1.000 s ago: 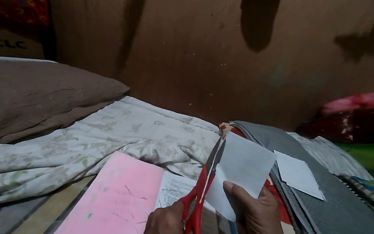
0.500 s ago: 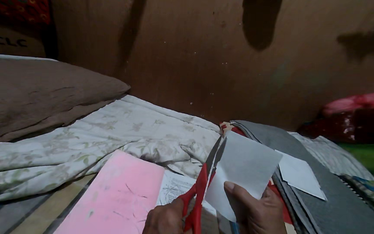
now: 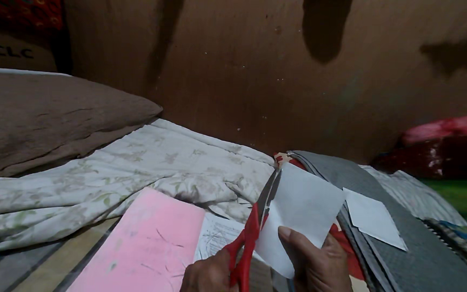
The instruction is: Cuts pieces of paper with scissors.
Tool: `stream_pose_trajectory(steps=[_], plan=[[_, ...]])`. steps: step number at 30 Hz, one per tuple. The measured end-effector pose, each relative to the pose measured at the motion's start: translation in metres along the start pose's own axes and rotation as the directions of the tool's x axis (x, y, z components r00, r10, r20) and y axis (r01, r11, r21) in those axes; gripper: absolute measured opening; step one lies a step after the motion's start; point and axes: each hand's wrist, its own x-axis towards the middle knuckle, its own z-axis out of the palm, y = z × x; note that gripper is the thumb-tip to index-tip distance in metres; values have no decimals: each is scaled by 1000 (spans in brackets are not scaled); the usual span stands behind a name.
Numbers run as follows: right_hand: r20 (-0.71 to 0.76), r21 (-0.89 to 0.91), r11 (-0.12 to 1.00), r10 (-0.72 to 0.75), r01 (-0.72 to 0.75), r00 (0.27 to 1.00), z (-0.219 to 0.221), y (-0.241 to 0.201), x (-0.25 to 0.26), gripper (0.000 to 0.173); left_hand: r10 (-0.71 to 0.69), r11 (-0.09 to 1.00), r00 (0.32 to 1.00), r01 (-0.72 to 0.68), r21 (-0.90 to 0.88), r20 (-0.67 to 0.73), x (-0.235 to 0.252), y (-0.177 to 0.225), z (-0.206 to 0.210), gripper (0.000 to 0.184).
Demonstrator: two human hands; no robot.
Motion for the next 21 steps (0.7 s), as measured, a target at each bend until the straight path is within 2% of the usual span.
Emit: stream_pose_trajectory(steps=[3,7,9,13,17,21], plan=[[37,-7,1000,9,-8,999,-4,0,2,27,0,1000,1000,0,-22,3,0,-1,0,29],[243,-101,994,-16,42,970,-35,-8,17,30,14,1000,997,-14,7,76,5,-5,-8,29],[267,-36,997,-50,62,962,-50,-11,27,31,73,997,992,-75,13,98,7,-9,-9,28],[141,124,992,-44,27,989,-52,-8,31,24,172,984,980,-176,34,102,7,-13,-3,26],[18,125,992,-29,27,999,-36,-7,27,29,189,980,978,-193,42,89,6,-17,2,26],[-24,134,990,-27,30,999,-32,-5,28,28,190,981,979,-193,29,70,6,-19,4,23]])
